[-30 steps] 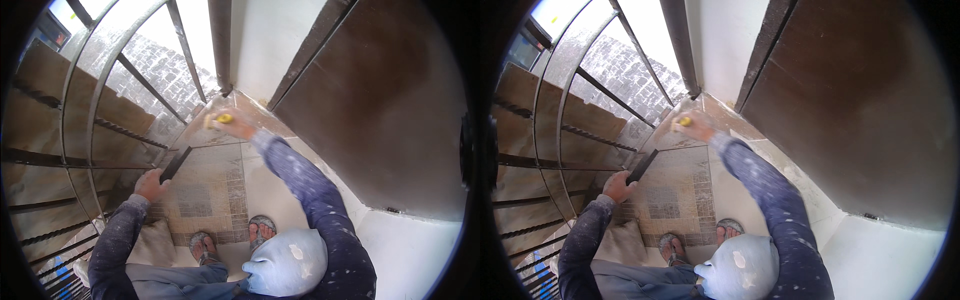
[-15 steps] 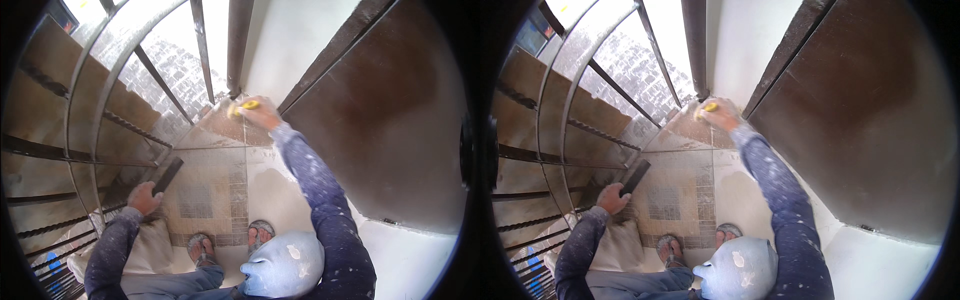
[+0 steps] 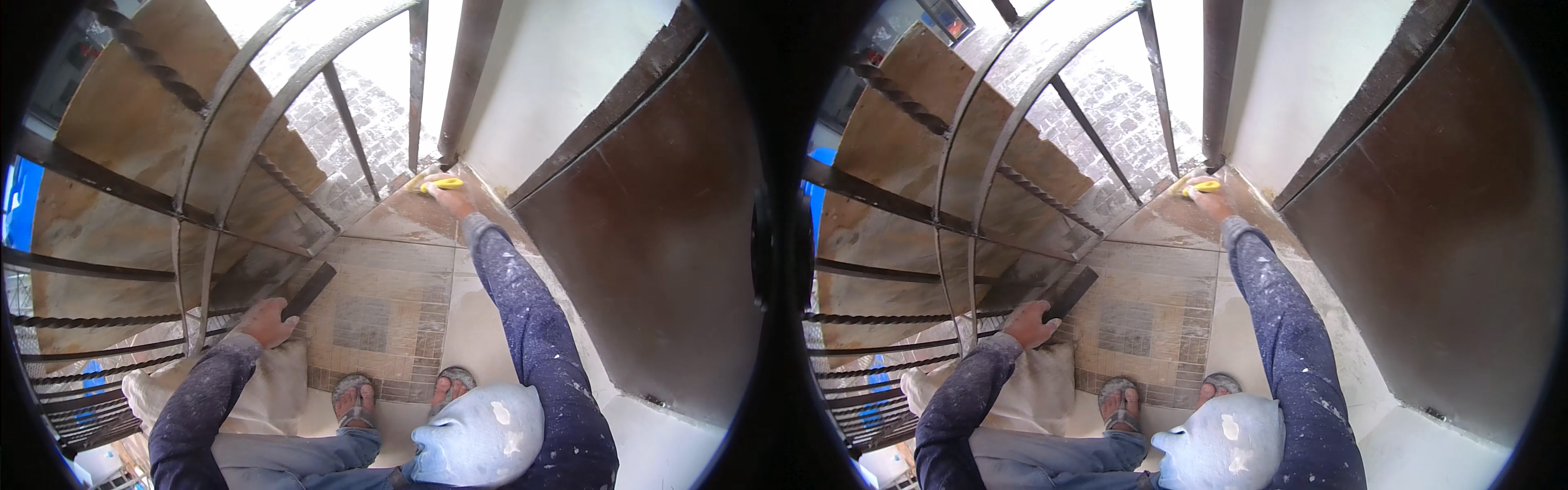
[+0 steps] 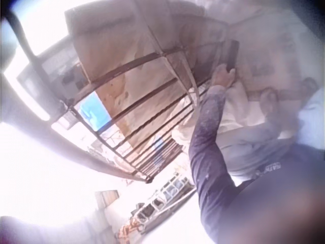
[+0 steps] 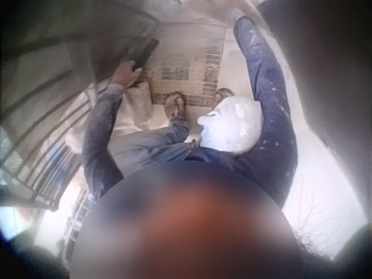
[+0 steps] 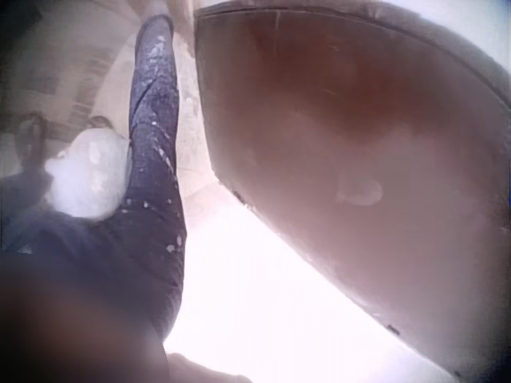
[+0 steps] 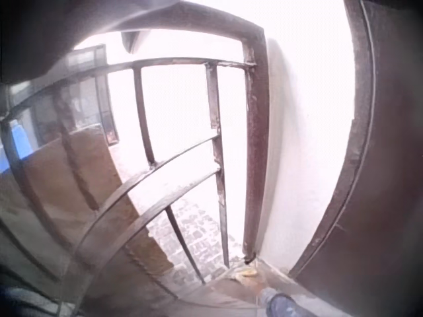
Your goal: The person scoops white plaster from a sack using a trowel and applies it to a wall with a yellow brush. They repeatedly transfer material from the trowel to the brush and spread it along the wall surface.
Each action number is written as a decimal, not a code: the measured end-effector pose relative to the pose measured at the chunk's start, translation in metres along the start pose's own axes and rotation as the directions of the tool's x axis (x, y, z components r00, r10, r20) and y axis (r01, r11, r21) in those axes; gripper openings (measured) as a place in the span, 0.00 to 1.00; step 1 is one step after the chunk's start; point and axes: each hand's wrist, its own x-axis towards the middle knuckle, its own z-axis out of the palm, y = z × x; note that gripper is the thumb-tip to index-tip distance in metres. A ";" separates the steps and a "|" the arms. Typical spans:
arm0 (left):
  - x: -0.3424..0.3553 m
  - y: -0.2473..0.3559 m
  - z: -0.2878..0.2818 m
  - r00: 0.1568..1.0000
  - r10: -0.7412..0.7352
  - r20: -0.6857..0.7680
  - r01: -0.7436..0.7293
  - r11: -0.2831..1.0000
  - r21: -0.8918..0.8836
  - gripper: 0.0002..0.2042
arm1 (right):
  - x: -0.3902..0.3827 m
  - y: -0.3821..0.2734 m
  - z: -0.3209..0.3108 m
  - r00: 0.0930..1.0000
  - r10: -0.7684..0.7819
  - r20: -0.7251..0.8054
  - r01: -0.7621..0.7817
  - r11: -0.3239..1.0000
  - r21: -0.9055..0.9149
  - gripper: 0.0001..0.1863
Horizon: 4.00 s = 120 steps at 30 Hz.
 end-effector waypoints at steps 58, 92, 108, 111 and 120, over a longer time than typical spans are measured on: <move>0.136 0.173 -0.025 0.930 0.356 -0.087 -0.352 0.934 0.066 0.16 | -0.199 0.038 -0.182 0.916 0.387 -0.108 -0.361 0.673 -0.645 0.06; 0.232 0.233 0.011 0.721 0.651 -0.236 -0.617 0.759 0.208 0.22 | -0.440 0.121 -0.196 0.879 0.378 -0.289 -0.455 0.488 -0.745 0.14; 0.142 0.122 -0.014 0.850 0.505 -0.148 -0.479 0.859 0.179 0.16 | -0.574 0.145 -0.263 0.545 0.522 -0.656 -0.812 0.131 -0.570 0.15; 0.133 0.115 -0.010 0.835 0.524 -0.169 -0.508 0.852 0.130 0.15 | -0.582 0.150 -0.269 0.434 0.560 -0.706 -0.876 0.081 -0.475 0.15; 0.122 0.107 -0.006 0.813 0.560 -0.158 -0.558 0.827 0.066 0.13 | -0.584 0.162 -0.285 0.221 0.594 -0.773 -0.969 0.046 -0.242 0.14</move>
